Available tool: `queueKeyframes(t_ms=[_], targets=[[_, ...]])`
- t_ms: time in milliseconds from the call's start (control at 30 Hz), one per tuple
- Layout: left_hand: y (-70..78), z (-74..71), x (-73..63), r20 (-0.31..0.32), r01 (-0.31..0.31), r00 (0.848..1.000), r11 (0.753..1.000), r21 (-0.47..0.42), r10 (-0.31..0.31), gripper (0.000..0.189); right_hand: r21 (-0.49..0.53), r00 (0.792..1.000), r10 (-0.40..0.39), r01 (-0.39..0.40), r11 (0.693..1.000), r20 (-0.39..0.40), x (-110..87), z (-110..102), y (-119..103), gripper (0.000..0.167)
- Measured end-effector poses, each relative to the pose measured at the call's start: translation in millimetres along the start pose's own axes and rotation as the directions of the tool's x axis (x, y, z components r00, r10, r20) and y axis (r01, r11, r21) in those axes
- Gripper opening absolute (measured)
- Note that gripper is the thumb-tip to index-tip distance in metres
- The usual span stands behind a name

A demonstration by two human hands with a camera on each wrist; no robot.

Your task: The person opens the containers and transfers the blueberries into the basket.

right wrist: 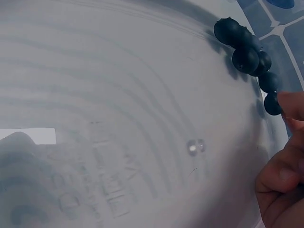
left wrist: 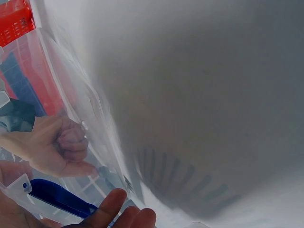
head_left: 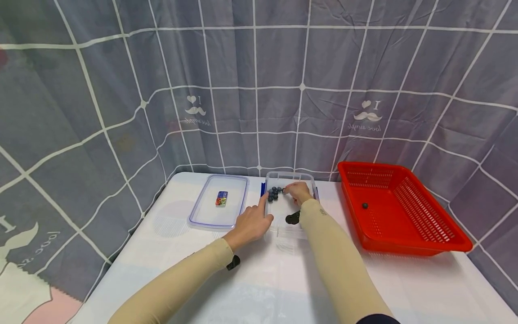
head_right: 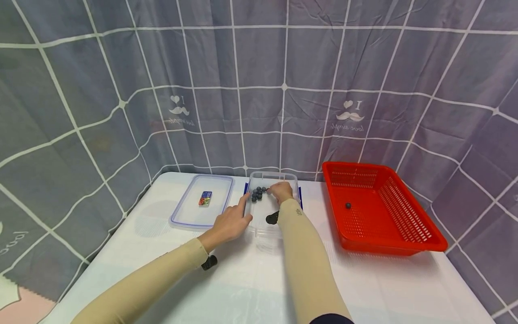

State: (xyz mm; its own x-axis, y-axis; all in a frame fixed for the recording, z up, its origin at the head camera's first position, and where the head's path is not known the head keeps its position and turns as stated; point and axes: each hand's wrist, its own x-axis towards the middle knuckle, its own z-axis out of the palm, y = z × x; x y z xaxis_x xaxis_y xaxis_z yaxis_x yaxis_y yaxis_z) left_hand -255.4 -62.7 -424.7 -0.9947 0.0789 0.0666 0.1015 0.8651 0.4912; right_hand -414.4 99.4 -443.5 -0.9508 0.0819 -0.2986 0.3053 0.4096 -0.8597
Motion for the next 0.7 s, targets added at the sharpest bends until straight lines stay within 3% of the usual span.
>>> queueKeyframes(t_ms=[700], targets=[[0.0,0.3,-0.9,-0.019,-0.012,1.000,1.000,-0.010,0.012,0.073,-0.067,0.998,-0.056,0.054,0.996,-0.028,1.3,4.6,5.7,0.024]])
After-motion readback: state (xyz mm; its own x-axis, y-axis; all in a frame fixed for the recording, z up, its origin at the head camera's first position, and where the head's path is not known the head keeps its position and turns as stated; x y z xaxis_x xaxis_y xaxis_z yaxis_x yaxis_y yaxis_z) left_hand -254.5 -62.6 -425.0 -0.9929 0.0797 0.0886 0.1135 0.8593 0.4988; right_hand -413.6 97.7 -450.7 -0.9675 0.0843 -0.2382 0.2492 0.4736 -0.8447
